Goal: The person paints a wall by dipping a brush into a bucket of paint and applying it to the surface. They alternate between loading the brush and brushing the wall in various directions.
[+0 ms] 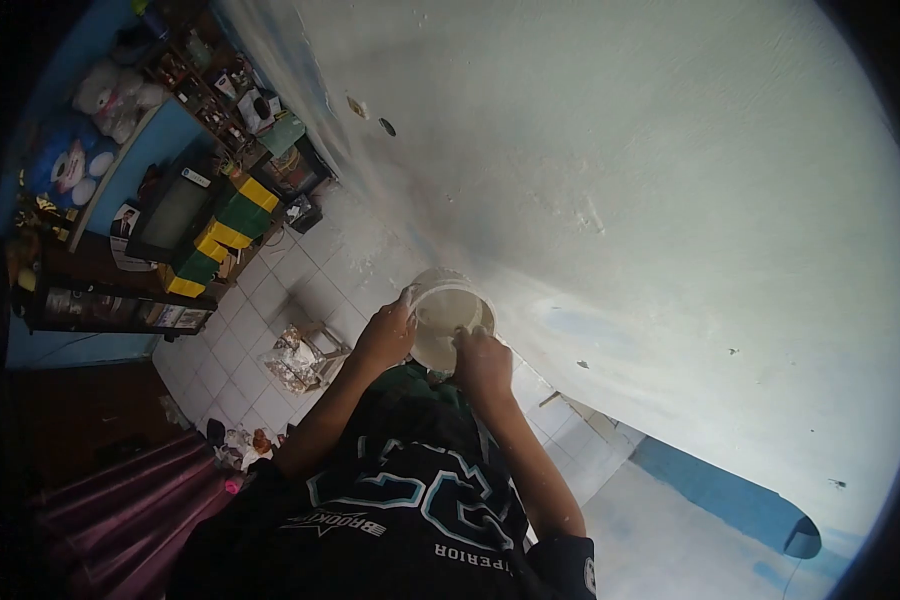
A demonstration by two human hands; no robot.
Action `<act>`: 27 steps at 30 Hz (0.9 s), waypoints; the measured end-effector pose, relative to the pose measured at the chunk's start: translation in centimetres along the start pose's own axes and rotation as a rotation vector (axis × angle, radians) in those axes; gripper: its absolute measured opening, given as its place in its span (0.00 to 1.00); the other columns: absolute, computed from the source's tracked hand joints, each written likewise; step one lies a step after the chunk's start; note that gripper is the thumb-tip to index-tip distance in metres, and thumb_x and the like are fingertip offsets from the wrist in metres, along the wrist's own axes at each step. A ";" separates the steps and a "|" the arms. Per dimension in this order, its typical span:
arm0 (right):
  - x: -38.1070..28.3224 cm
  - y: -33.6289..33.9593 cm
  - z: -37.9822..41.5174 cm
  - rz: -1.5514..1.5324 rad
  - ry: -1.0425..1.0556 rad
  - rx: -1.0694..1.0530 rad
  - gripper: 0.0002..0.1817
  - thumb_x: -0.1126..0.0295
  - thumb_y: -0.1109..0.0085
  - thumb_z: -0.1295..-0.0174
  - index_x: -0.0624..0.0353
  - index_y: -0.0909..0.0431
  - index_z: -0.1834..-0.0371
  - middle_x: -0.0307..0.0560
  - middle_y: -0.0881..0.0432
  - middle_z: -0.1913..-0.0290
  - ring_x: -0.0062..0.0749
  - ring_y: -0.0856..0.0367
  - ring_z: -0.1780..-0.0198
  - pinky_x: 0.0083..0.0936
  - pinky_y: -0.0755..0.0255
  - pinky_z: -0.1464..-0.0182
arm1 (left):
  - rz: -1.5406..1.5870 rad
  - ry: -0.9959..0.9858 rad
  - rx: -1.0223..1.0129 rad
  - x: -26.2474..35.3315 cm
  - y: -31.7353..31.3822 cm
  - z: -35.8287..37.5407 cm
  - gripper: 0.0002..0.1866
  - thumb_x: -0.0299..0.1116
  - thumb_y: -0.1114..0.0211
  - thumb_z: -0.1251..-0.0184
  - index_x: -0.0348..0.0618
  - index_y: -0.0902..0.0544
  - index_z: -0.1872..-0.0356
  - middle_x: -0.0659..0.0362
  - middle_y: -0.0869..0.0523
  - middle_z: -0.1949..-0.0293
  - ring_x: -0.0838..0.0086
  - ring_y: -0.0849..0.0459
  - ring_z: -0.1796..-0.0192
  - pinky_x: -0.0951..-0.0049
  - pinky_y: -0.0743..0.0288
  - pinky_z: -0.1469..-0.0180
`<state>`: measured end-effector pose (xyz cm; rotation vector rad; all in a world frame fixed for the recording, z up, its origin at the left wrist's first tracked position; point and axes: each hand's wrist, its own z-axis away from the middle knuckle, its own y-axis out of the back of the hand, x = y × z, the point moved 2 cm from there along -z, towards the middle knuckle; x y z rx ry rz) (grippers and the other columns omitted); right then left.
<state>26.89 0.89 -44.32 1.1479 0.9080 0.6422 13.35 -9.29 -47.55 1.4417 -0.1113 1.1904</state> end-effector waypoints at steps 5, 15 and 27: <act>0.4 5.1 2.4 -0.144 -0.131 0.152 0.10 0.67 0.43 0.42 0.55 0.19 0.59 0.48 0.20 0.71 0.45 0.20 0.71 0.37 0.26 0.70 | 0.062 0.058 0.052 -1.7 -0.4 -0.1 0.26 0.28 0.47 0.39 0.31 0.38 0.40 0.35 0.20 0.63 0.44 0.21 0.56 0.52 0.27 0.53; 3.1 5.9 6.5 -0.488 -0.145 0.415 0.10 0.70 0.44 0.39 0.62 0.21 0.57 0.53 0.18 0.67 0.41 0.19 0.72 0.29 0.27 0.70 | 0.131 0.037 0.159 -2.7 -0.4 -1.3 0.23 0.27 0.49 0.38 0.33 0.38 0.42 0.35 0.19 0.66 0.41 0.21 0.57 0.50 0.28 0.54; 3.6 1.5 8.7 -1.277 -0.565 0.357 0.16 0.64 0.51 0.33 0.70 0.23 0.58 0.39 0.27 0.82 0.17 0.32 0.82 0.15 0.37 0.80 | 0.107 0.089 0.088 -4.0 -2.3 -1.8 0.27 0.27 0.48 0.41 0.32 0.40 0.39 0.34 0.20 0.61 0.42 0.21 0.55 0.52 0.27 0.52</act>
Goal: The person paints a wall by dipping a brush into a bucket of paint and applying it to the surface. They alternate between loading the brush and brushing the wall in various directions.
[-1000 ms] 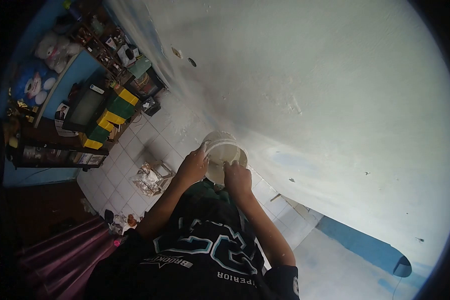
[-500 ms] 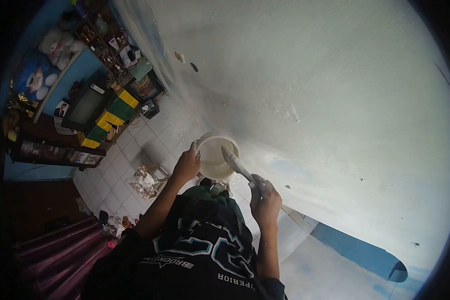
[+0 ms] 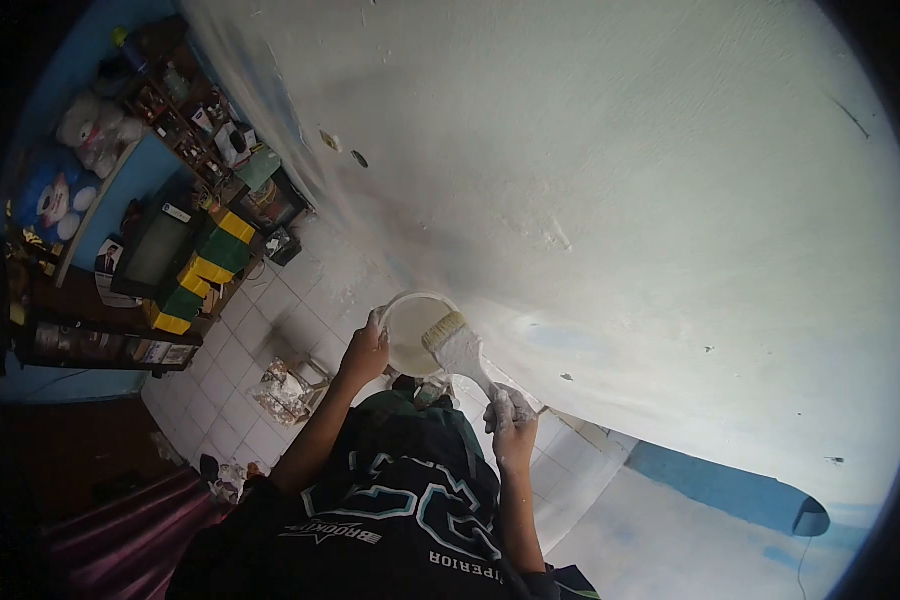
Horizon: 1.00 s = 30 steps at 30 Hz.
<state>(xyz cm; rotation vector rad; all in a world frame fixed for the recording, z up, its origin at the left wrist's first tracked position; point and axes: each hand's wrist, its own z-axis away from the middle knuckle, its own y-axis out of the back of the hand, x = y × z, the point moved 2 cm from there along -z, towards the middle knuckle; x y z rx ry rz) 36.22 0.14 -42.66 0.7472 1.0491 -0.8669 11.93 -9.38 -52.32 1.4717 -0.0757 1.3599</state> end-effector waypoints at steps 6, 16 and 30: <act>0.0 0.2 0.9 0.024 -0.016 0.038 0.16 0.63 0.52 0.32 0.69 0.23 0.61 0.39 0.27 0.81 0.17 0.32 0.83 0.15 0.37 0.81 | 0.055 0.006 -0.067 1.4 1.1 -0.4 0.27 0.30 0.49 0.37 0.28 0.41 0.39 0.33 0.22 0.57 0.42 0.22 0.53 0.52 0.29 0.48; 1.4 -1.1 1.8 -0.256 -0.164 -0.094 0.12 0.66 0.52 0.32 0.65 0.27 0.56 0.42 0.22 0.75 0.21 0.26 0.78 0.13 0.37 0.77 | 0.033 0.001 -0.136 0.7 0.2 -0.9 0.26 0.29 0.49 0.38 0.28 0.41 0.39 0.33 0.22 0.57 0.42 0.23 0.52 0.52 0.29 0.49; 4.8 -1.9 2.2 0.061 -0.047 -0.169 0.09 0.69 0.53 0.32 0.61 0.38 0.54 0.37 0.30 0.76 0.15 0.36 0.77 0.15 0.42 0.76 | 0.019 0.009 -0.129 -0.3 0.0 -0.2 0.23 0.28 0.51 0.37 0.30 0.39 0.41 0.34 0.20 0.61 0.44 0.20 0.55 0.53 0.27 0.51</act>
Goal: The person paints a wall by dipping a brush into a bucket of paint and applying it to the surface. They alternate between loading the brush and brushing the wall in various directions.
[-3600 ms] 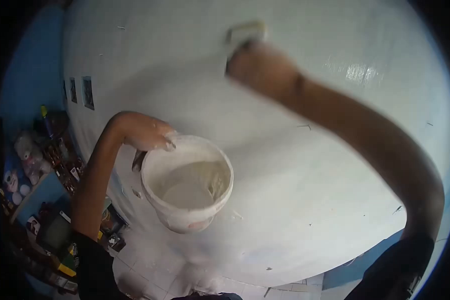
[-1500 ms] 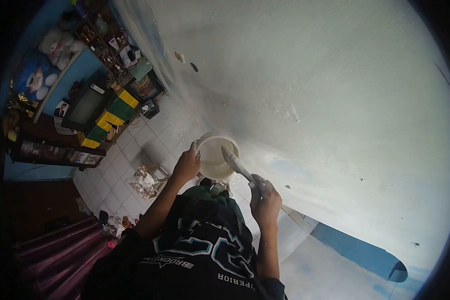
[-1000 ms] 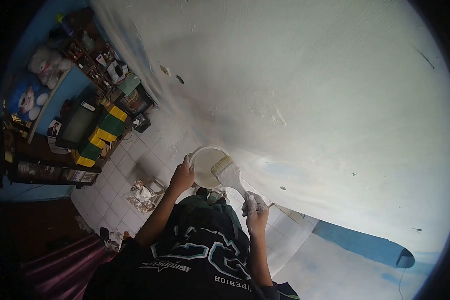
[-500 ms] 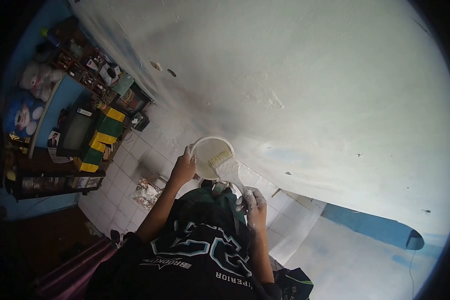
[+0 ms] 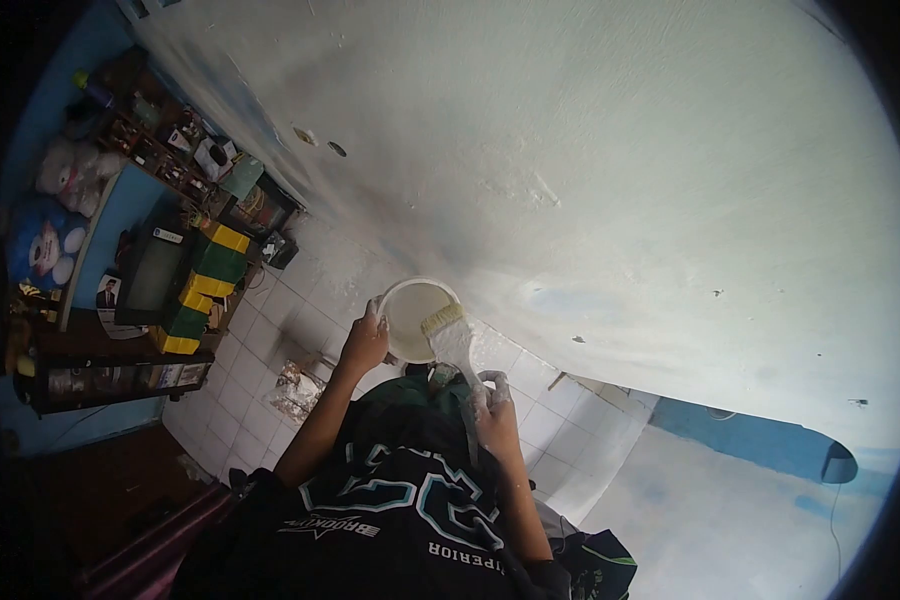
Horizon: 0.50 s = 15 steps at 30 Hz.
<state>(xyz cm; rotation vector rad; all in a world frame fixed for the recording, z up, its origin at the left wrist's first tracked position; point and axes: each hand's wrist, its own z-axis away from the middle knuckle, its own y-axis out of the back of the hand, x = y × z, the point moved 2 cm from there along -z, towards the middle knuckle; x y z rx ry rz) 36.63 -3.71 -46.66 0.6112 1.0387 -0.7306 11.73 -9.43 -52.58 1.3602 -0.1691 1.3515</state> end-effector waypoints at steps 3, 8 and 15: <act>0.5 -0.5 -0.2 0.114 0.041 0.074 0.09 0.70 0.51 0.33 0.61 0.37 0.57 0.35 0.31 0.78 0.15 0.37 0.77 0.15 0.43 0.75 | 0.059 0.083 -0.046 0.1 0.0 0.4 0.23 0.28 0.51 0.37 0.30 0.38 0.41 0.34 0.20 0.60 0.43 0.21 0.55 0.53 0.27 0.51; -0.9 -0.9 0.1 0.225 0.070 0.113 0.09 0.70 0.47 0.35 0.64 0.31 0.57 0.39 0.26 0.78 0.19 0.32 0.75 0.18 0.36 0.72 | 0.006 0.027 -0.002 -1.3 -0.6 0.4 0.22 0.29 0.51 0.36 0.31 0.38 0.41 0.34 0.20 0.59 0.42 0.21 0.54 0.52 0.28 0.50; -2.6 -1.2 0.2 0.506 0.120 0.145 0.14 0.68 0.43 0.39 0.65 0.24 0.55 0.59 0.18 0.68 0.45 0.17 0.66 0.31 0.27 0.62 | 0.051 0.033 -0.010 0.1 0.3 0.7 0.22 0.28 0.51 0.35 0.34 0.38 0.40 0.34 0.20 0.60 0.42 0.21 0.54 0.51 0.27 0.53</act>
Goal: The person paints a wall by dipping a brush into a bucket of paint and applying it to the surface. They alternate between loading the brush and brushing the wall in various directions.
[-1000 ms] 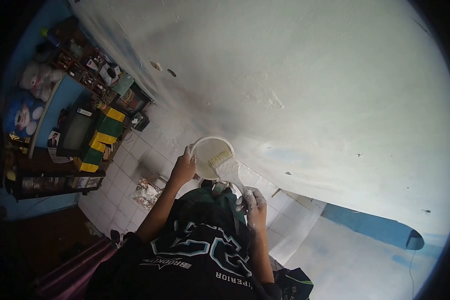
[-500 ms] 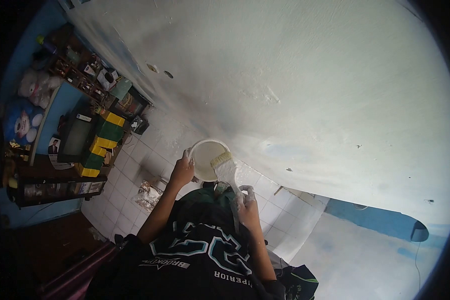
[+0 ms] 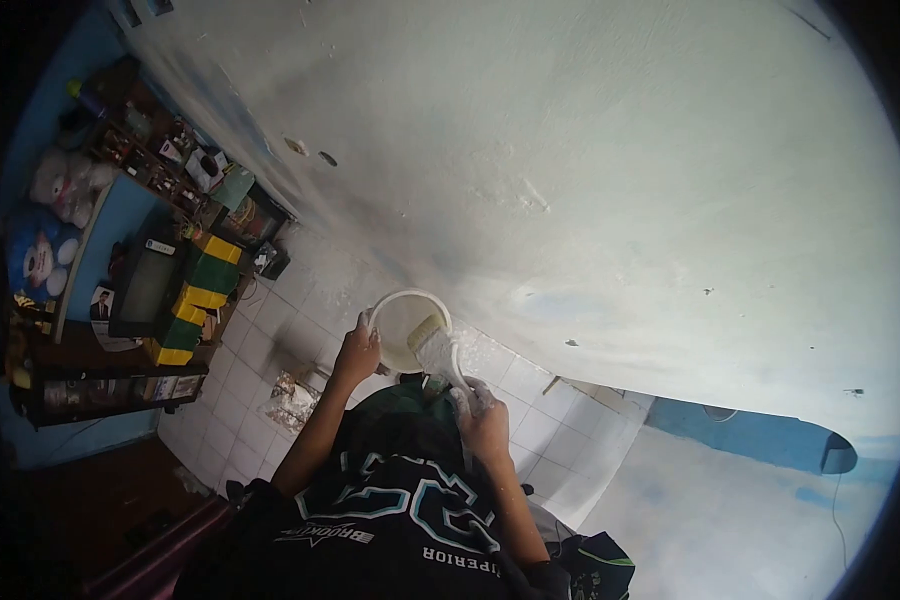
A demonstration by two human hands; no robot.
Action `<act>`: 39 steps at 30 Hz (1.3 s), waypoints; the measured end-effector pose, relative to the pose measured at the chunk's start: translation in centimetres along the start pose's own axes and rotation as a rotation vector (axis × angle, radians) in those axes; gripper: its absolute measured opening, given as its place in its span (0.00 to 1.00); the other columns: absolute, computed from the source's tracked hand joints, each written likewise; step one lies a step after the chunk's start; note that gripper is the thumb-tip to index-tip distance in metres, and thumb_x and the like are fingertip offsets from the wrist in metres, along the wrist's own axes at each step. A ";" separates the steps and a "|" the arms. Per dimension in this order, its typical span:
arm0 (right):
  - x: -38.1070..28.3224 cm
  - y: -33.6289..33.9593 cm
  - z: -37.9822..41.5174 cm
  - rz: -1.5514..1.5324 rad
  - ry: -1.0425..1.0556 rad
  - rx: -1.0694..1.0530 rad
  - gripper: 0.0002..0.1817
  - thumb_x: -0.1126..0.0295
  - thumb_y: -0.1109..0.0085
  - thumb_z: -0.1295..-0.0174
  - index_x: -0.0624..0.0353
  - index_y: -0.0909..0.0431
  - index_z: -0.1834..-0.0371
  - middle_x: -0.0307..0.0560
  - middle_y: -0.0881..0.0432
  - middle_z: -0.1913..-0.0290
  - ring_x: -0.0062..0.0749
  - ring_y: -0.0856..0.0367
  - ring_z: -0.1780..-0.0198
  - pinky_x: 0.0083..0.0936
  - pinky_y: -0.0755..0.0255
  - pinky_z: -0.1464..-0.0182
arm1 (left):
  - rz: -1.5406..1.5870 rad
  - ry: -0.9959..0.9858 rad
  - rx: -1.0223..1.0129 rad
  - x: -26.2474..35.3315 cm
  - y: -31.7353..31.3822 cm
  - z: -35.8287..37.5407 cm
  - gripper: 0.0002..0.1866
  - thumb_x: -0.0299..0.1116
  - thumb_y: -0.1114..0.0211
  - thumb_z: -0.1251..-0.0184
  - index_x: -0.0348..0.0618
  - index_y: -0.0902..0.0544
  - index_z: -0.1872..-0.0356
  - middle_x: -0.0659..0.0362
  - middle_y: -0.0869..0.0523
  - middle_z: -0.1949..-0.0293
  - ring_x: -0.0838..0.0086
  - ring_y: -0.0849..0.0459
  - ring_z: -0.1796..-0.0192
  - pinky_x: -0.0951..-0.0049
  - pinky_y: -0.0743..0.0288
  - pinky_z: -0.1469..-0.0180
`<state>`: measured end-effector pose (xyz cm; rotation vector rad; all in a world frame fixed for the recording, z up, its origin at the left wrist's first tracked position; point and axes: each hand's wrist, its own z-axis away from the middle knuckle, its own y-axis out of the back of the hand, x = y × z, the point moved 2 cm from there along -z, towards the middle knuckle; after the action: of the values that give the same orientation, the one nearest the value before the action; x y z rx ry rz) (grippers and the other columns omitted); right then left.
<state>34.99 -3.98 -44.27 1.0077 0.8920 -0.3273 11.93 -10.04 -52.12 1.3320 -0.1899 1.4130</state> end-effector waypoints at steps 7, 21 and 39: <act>-0.2 -0.9 0.0 0.108 0.215 0.075 0.13 0.71 0.44 0.41 0.63 0.24 0.53 0.59 0.19 0.63 0.54 0.19 0.63 0.38 0.26 0.62 | 0.045 0.038 -0.023 0.7 0.5 0.3 0.22 0.27 0.51 0.36 0.34 0.38 0.41 0.34 0.20 0.60 0.42 0.21 0.54 0.51 0.27 0.52; -0.6 -1.8 -1.3 0.244 0.299 0.077 0.15 0.75 0.46 0.41 0.65 0.26 0.50 0.56 0.24 0.72 0.49 0.23 0.73 0.38 0.30 0.72 | -0.050 -0.015 0.054 -2.7 -1.3 -0.4 0.25 0.29 0.49 0.37 0.32 0.39 0.39 0.33 0.21 0.58 0.42 0.22 0.53 0.51 0.28 0.50; 7.9 -3.5 -5.5 0.130 0.012 0.065 0.14 0.72 0.47 0.39 0.68 0.23 0.53 0.62 0.19 0.61 0.52 0.18 0.61 0.35 0.25 0.59 | -0.002 0.115 -0.065 -6.4 -9.4 -4.9 0.27 0.26 0.48 0.39 0.35 0.41 0.38 0.35 0.22 0.54 0.43 0.23 0.50 0.52 0.29 0.47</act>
<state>35.06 -0.02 -53.72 1.1229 0.8267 -0.2414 14.54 -6.80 -63.83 1.1943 -0.1562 1.4653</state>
